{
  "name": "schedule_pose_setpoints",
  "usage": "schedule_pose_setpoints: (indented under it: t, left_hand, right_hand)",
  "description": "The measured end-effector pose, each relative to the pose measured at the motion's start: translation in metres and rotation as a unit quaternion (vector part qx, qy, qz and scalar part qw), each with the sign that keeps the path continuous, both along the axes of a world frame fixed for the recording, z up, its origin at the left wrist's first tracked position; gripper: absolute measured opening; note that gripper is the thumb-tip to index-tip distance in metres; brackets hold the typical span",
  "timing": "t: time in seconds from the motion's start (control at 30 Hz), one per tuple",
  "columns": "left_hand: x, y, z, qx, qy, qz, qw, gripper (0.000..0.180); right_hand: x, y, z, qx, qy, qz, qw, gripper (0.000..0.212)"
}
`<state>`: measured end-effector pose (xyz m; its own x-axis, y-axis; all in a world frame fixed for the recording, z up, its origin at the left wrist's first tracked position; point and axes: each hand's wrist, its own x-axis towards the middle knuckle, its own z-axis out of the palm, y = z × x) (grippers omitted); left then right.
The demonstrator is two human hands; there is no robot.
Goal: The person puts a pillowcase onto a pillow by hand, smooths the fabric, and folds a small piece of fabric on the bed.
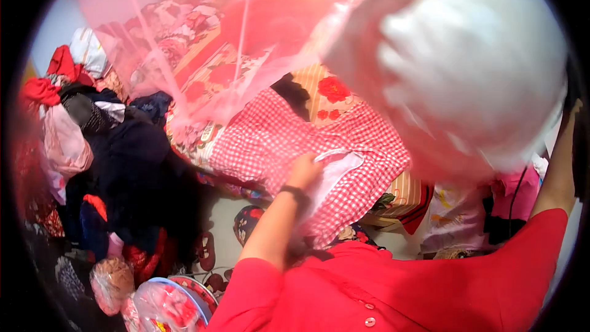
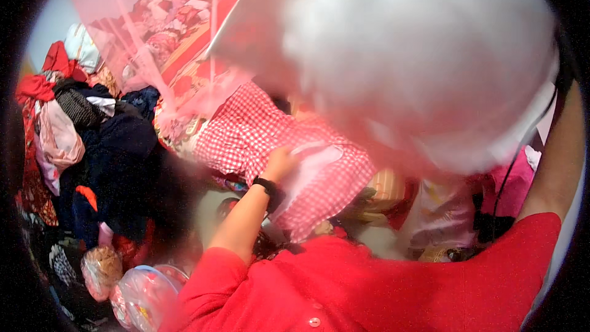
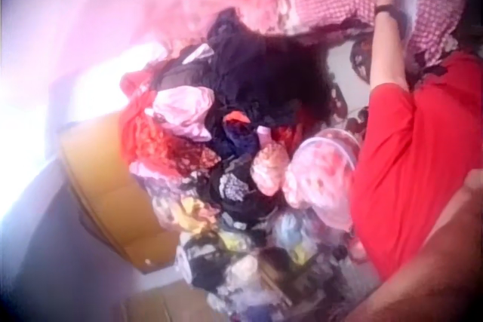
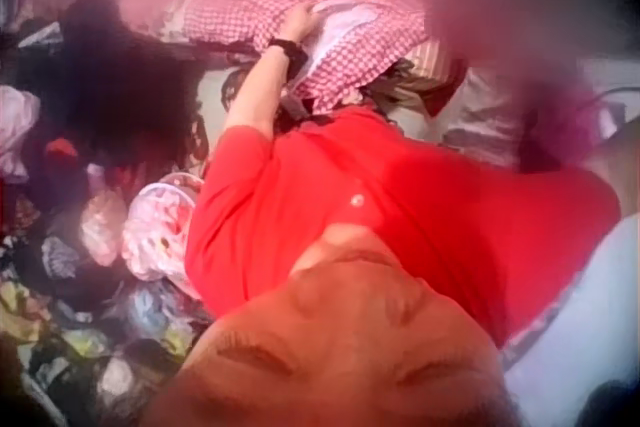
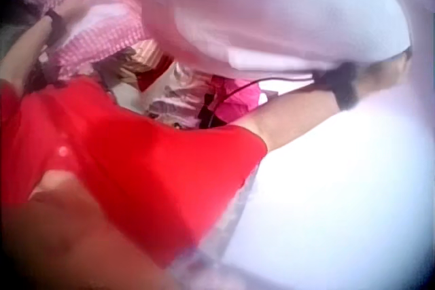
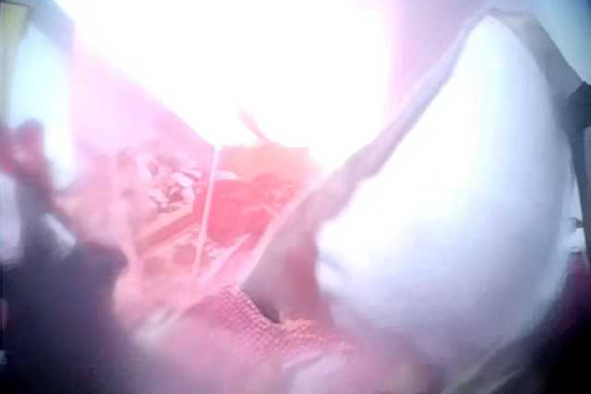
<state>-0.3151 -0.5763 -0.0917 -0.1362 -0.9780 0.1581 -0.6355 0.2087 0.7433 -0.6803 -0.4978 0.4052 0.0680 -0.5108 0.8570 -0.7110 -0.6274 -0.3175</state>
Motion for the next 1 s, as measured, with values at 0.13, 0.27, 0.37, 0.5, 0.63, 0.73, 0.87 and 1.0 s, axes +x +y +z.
schedule_pose_setpoints:
  t: [0.13,0.27,0.37,0.5,0.63,0.73,0.87,1.0]
  left_hand:
    - [0.010,-0.012,-0.002,0.176,0.257,-0.057,0.949,0.018]
    - [0.049,-0.025,-0.027,0.101,0.308,-0.067,0.944,0.021]
    - [0.075,-0.021,-0.003,0.132,0.413,-0.052,0.900,0.022]
    - [0.116,-0.017,0.048,0.127,0.468,-0.035,0.874,0.023]
    - [0.149,-0.018,0.100,0.118,0.418,-0.038,0.900,0.023]
    - [0.150,-0.027,0.143,0.192,0.308,-0.125,0.923,0.025]
    - [0.145,-0.056,0.161,0.231,0.258,-0.147,0.927,0.020]
    - [0.120,-0.053,0.187,0.191,0.255,-0.194,0.928,0.015]
  right_hand:
    - [0.043,-0.041,-0.039,0.089,-0.025,0.115,0.989,0.027]
    - [0.074,-0.135,-0.129,0.234,-0.057,0.448,0.861,0.032]
    - [0.149,-0.148,-0.213,0.352,-0.122,0.265,0.889,0.031]
    - [0.221,-0.162,-0.271,0.373,-0.015,0.308,0.875,0.025]
    - [0.241,-0.132,-0.286,0.442,-0.014,0.371,0.817,0.025]
    - [0.248,-0.111,-0.313,0.497,-0.028,0.424,0.756,0.040]
    - [0.273,-0.089,-0.318,0.388,0.110,0.398,0.824,0.053]
    - [0.270,-0.081,-0.304,0.425,0.178,0.368,0.807,0.061]
